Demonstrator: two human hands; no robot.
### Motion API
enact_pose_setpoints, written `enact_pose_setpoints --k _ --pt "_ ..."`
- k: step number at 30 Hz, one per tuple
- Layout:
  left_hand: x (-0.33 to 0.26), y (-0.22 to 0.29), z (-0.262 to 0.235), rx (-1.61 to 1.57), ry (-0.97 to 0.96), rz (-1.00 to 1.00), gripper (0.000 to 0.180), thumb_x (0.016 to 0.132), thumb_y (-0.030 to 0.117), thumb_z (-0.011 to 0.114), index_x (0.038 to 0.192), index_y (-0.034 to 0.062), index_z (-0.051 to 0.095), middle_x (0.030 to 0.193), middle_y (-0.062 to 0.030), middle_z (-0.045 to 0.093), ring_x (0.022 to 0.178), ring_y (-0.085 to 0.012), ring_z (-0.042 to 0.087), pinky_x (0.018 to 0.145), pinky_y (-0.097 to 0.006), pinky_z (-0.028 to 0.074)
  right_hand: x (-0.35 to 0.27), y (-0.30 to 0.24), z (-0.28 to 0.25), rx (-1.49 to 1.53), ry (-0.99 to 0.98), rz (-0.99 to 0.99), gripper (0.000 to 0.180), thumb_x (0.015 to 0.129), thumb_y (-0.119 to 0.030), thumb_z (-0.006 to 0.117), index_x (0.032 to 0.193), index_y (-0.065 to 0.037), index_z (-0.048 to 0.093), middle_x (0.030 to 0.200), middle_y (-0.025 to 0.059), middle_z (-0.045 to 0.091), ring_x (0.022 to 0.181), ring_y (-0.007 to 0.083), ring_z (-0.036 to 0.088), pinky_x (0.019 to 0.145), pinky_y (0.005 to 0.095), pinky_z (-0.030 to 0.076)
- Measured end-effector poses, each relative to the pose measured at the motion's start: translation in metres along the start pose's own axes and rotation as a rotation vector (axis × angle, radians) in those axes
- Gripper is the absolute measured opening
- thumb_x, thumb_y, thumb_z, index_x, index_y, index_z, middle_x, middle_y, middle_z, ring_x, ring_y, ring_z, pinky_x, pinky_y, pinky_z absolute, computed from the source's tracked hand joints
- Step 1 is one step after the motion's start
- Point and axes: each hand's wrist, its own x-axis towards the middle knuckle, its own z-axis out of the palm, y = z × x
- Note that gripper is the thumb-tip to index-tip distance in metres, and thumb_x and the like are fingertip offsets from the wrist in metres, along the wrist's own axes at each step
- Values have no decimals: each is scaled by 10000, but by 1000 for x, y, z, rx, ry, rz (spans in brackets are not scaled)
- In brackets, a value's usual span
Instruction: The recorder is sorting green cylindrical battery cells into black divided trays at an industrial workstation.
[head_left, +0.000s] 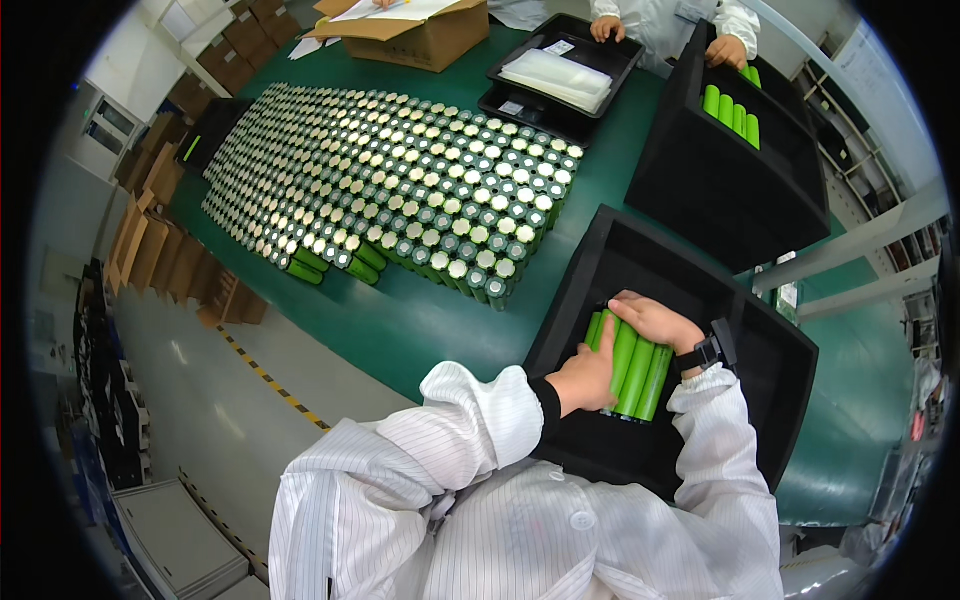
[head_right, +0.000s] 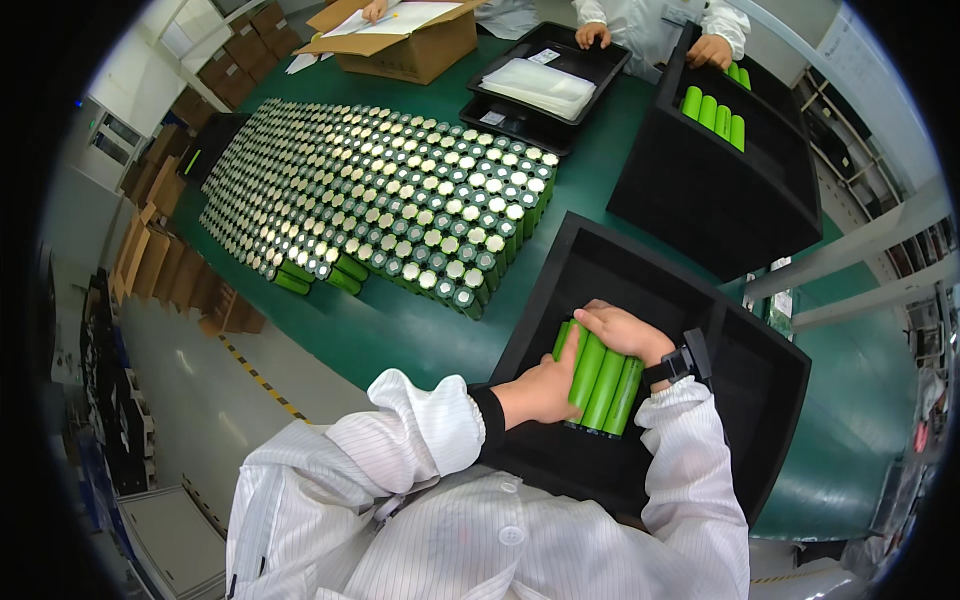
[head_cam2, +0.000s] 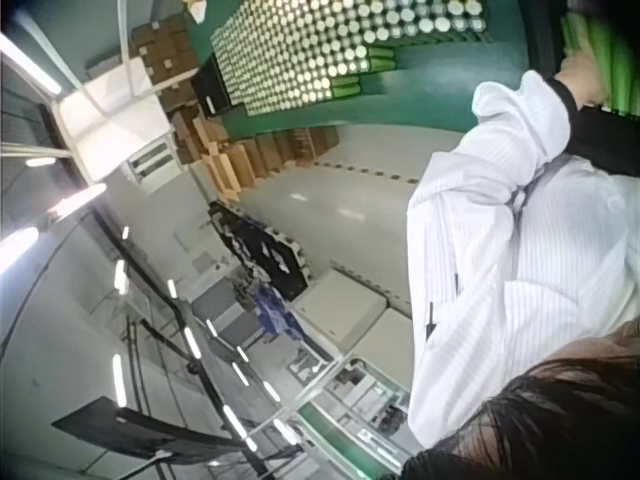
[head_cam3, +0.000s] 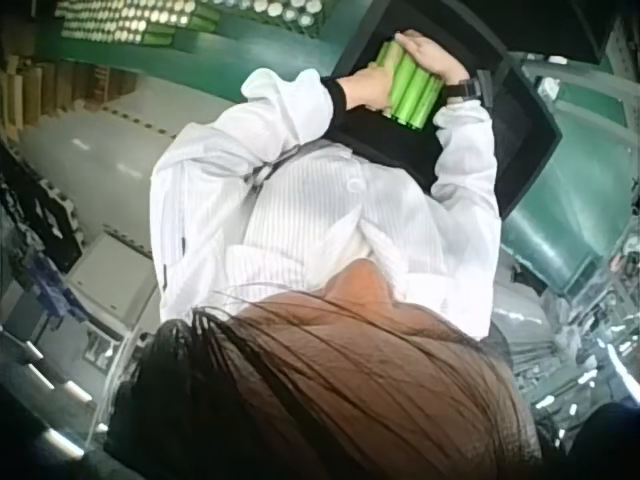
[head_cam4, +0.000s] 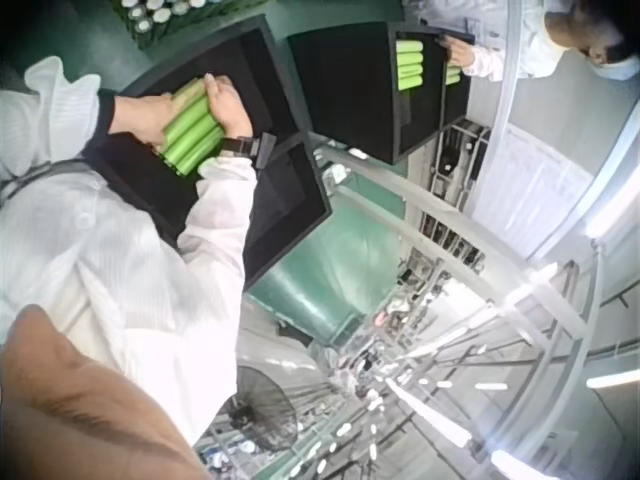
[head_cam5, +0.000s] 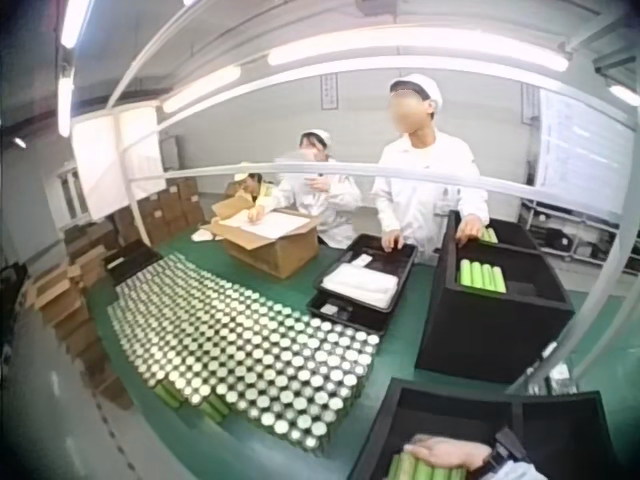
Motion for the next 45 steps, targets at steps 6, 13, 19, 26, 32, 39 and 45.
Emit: enact_pose_setpoints --k 6,13,19,26,32,39,45 --pt "51 -27 7 -556 49 -194 862 739 176 745 1318 -191 222 1295 -319 455 1166 -371 543 962 -365 468 -1 -1 4 59 53 -27 555 1015 -397 346 1095 78 622 1202 234 562 1119 376 527 1010 380 390" --pt "49 -28 5 -605 98 -207 687 770 170 733 1260 -125 352 1225 -278 468 1128 -343 544 899 -385 497 -1 3 8 97 18 -45 512 1015 -368 358 1133 56 619 1217 216 563 1134 356 533 1010 384 398" --pt "44 -25 4 -604 115 -131 617 790 132 690 1259 -91 357 1257 -259 418 1216 -344 426 1010 -402 405 -3 5 0 122 -39 -45 455 997 -336 414 1230 21 574 1237 211 551 1146 348 534 1004 384 410" --pt "43 -32 11 -630 113 -69 548 834 141 627 1274 -56 365 1269 -263 405 1222 -368 405 1004 -424 406 -14 -32 -7 -106 -29 -101 606 838 -334 651 1335 -36 472 1221 214 574 1141 367 551 977 401 438" --pt "40 -30 18 -554 161 14 596 857 128 586 1345 -74 310 1285 -278 374 1230 -401 403 1025 -430 386 -17 -25 -1 9 30 -106 588 822 -316 669 1314 -44 495 1137 224 619 1050 379 605 910 408 479" --pt "47 -38 23 -539 163 52 677 837 128 617 1383 -84 277 1289 -292 371 1210 -427 416 1023 -439 377 -18 -29 -2 -49 14 -51 553 817 -307 674 1276 -31 536 1101 226 636 1022 382 616 891 411 488" --pt "39 -31 16 -446 183 63 678 821 109 623 1376 -90 289 1269 -284 395 1182 -431 433 1031 -451 359 -14 -18 -3 18 -1 -181 557 781 -296 694 1260 -49 552 1133 212 603 1039 376 587 898 406 483"
